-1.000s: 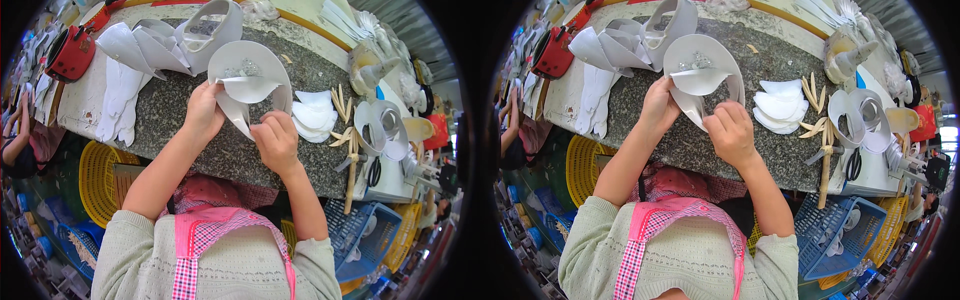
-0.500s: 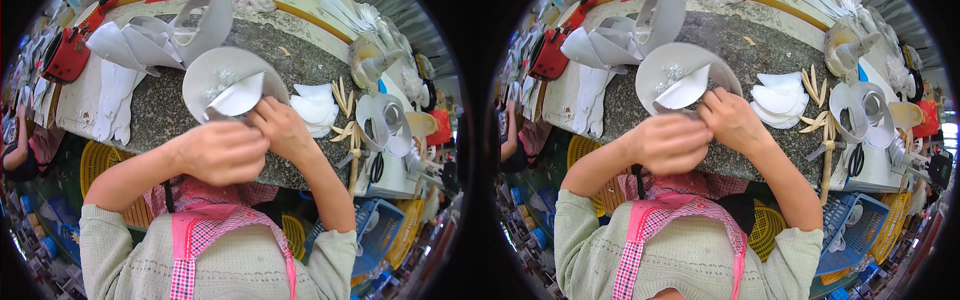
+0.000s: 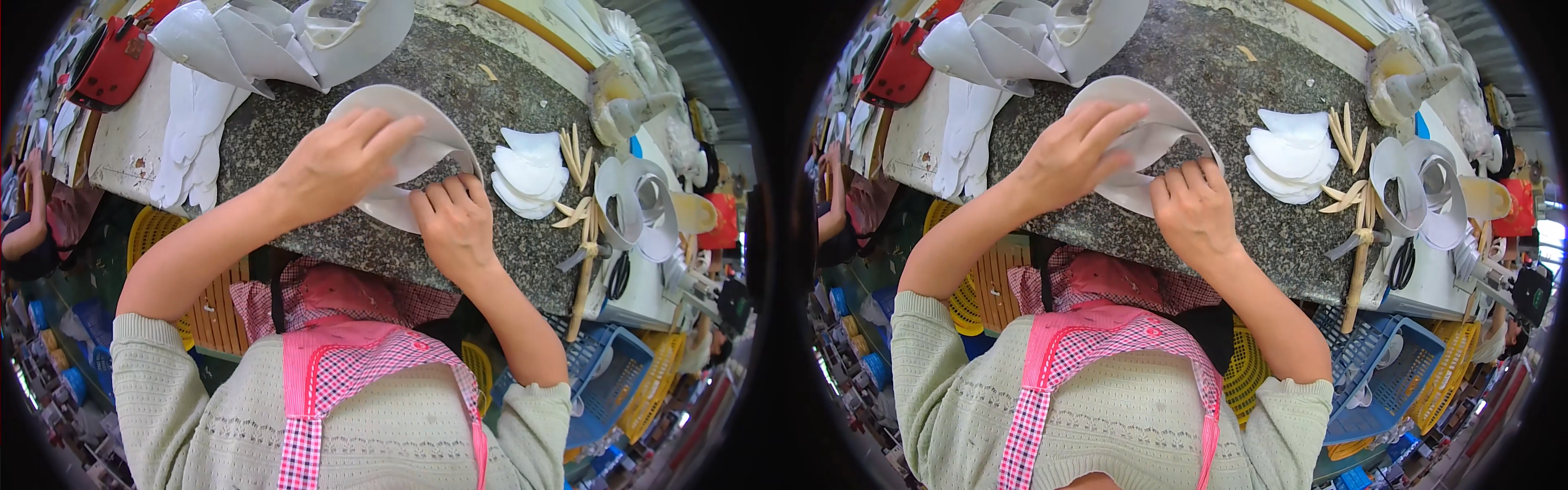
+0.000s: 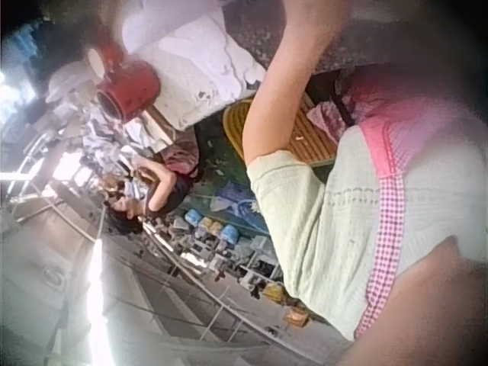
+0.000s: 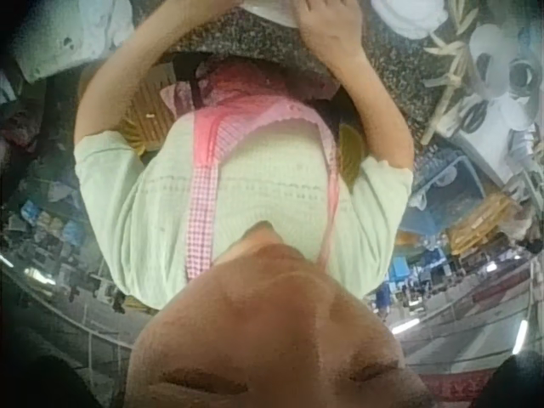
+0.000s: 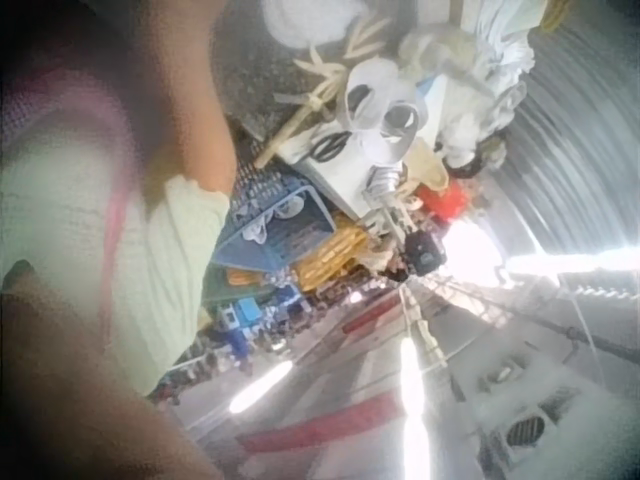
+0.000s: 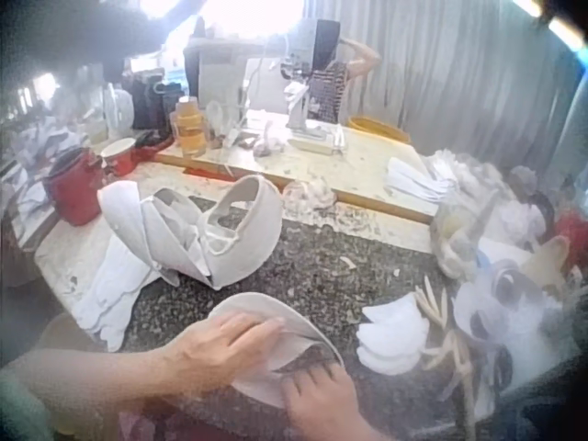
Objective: The person assembles white fabric shoe upper parts by hand, inserting internal reinforcement pieces into the heel and toe sections and using a small wooden stick to press and align the fabric layers.
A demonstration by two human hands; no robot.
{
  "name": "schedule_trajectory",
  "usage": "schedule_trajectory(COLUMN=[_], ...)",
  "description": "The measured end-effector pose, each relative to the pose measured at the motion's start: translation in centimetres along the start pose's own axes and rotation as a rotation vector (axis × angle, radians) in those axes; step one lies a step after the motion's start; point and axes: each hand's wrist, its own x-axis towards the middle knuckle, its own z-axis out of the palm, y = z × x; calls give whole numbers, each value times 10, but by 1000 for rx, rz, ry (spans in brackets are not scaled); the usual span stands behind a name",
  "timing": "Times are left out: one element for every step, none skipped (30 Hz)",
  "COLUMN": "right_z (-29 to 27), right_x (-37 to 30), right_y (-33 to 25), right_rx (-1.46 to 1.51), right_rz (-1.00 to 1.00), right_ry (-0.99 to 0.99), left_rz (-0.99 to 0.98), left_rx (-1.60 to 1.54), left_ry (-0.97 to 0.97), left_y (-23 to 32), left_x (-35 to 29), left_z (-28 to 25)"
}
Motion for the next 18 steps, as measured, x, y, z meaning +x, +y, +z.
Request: schedule_trajectory(right_z=[0,1,3,3,1,1,1,2,2,2,2,2,1,1,2,4,6,8], right_x=[0,0,1,2,4,6,8,9,9,8,9,9,9,9,9,6,6,5], right_y=[0,0,0,1,1,1,2,3,5,5,5,5,3,2,1,1,-1,-3], right_rx=[34,29,24,41,23,28,34,33,47,60,58,51,44,43,37,26,30,25], right_rz=[-7,0,6,26,44,60,70,66,49,35,33,30,27,28,-7,-32,-33,-84], right_ry=[-45,-24,-3,12,-6,-18,-27,-26,-26,-27,-27,-27,-26,-25,-21,-21,-18,-8], left_rz=[-54,-40,13,31,48,77,76,49,21,20,97,175,176,110,43,-320,-693,-704], left_rx=[-42,-5,-14,-4,6,89,92,164,236,236,286,336,336,231,126,-80,-276,-299], left_ry=[18,10,18,12,5,-17,-14,-58,-102,-100,-51,-3,-2,65,131,108,82,76], left_y=[-5,-8,-13,-8,-2,-1,-2,-3,-3,-4,-4,-5,-7,-12,-15,-15,-15,-37], left_x=[0,0,-5,-5,-4,-7,-8,-8,-8,-6,-4,-3,-3,-3,-2,8,16,10], left_z=[4,1,3,0,-3,-1,2,4,5,5,6,7,7,9,10,4,-7,-1])
